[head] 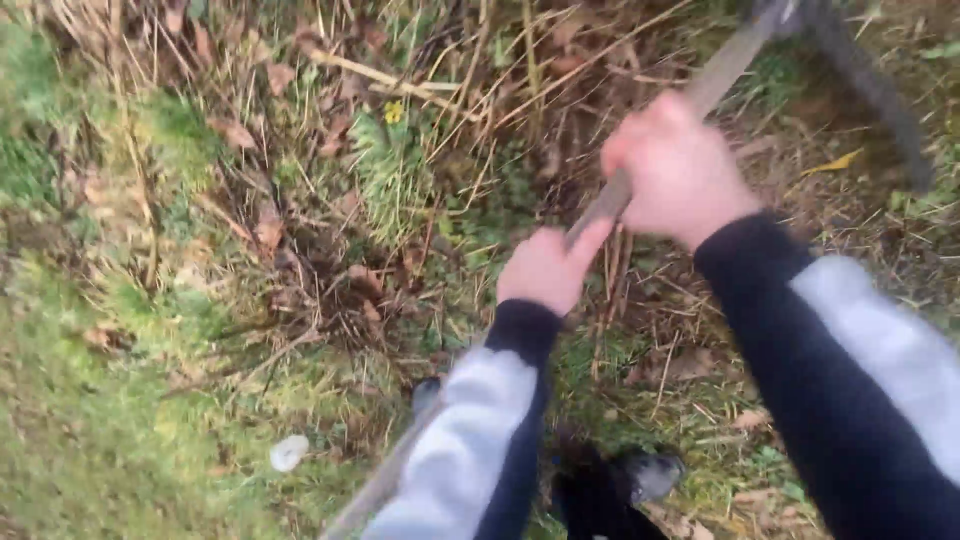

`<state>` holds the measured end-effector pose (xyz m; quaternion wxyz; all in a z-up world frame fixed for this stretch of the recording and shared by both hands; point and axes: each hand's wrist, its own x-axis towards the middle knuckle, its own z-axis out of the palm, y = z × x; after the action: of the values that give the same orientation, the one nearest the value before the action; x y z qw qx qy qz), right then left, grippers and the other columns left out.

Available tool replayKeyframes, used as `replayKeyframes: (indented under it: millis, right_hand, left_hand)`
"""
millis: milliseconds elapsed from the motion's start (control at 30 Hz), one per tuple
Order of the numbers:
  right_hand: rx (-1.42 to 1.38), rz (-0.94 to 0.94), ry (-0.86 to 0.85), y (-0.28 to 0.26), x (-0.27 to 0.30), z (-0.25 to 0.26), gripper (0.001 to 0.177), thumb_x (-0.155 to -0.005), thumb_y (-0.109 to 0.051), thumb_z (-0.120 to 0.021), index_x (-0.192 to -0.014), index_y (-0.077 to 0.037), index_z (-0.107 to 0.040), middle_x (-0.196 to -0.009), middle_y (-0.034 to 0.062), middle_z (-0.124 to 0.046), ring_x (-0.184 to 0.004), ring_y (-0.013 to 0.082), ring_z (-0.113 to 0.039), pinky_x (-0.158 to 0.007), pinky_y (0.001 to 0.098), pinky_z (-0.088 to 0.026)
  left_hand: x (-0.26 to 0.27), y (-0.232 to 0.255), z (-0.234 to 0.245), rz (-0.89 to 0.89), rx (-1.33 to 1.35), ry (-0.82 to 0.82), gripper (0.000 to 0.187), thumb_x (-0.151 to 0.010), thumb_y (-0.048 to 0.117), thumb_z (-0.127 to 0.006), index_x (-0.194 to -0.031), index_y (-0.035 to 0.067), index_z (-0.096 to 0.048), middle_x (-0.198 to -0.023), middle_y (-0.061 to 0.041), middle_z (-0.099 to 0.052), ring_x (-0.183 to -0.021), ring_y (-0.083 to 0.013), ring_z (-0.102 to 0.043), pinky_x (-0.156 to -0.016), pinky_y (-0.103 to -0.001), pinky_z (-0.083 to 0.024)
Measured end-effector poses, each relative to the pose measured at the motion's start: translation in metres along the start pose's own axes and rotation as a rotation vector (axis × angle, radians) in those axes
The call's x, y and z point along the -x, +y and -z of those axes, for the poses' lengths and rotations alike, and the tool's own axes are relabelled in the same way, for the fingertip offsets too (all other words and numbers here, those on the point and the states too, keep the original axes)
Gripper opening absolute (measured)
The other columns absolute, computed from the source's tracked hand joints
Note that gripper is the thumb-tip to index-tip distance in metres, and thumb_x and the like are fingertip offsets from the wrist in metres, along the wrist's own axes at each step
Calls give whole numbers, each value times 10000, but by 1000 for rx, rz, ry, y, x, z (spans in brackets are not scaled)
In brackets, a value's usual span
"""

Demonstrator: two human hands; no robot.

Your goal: The person rakes dry leaves and grass debris across a grassy yard using a long-handled rake, pulling the material toward themselves in repeated strokes and occasionally repositioning to gather it.

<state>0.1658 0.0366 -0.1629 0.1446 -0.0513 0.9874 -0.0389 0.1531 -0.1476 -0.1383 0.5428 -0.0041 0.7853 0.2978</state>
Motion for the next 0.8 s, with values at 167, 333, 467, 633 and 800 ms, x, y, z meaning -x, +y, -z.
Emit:
replayKeyframes:
  millis: [167, 333, 467, 633, 800]
  right_hand:
    - [-304, 4, -361, -205, 13, -54, 80, -733, -70, -689, -790, -119, -664, -854, 56, -611, -973, 264, -522, -603, 432, -597]
    - [-520, 130, -411, -338, 50, -75, 204, -662, 17, -662, -840, -79, -629, -924, 55, -595, -1011, 283, -494, -572, 456, -562]
    - [-381, 325, -425, -357, 36, -23, 238, -717, -38, -705, -951, -82, -687, -1080, 97, -616, -1127, 312, -484, -667, 407, -571]
    - [-187, 409, -332, -306, -47, 55, 138, -748, -120, -698, -883, -128, -668, -934, 33, -597, -1012, 275, -507, -636, 388, -540]
    - [109, 388, 145, -211, -180, 80, 208, -614, -211, -695, -816, -238, -653, -901, -33, -596, -1051, 221, -526, -673, 367, -564]
  left_hand:
    - [30, -231, 4, 261, -53, -42, 730, -900, 765, -399, -1072, 114, -682, -1074, -137, -718, -1011, -326, -687, -912, -449, -520]
    - [123, -403, -27, 492, -68, -4, 673, -867, 790, -475, -1085, 206, -731, -1106, -137, -739, -1103, -361, -682, -959, -489, -507]
    - [159, -401, -23, 559, 69, 108, 648, -760, 843, -529, -902, 258, -768, -847, -47, -765, -869, -263, -726, -807, -337, -566]
    - [107, -290, 66, 418, 60, 7, 759, -819, 895, -385, -964, 206, -667, -947, -108, -733, -967, -371, -687, -853, -478, -518]
    - [47, -125, 233, 105, 245, -14, 752, -968, 712, -440, -1276, 64, -666, -1243, -208, -704, -1279, -359, -625, -1105, -520, -493]
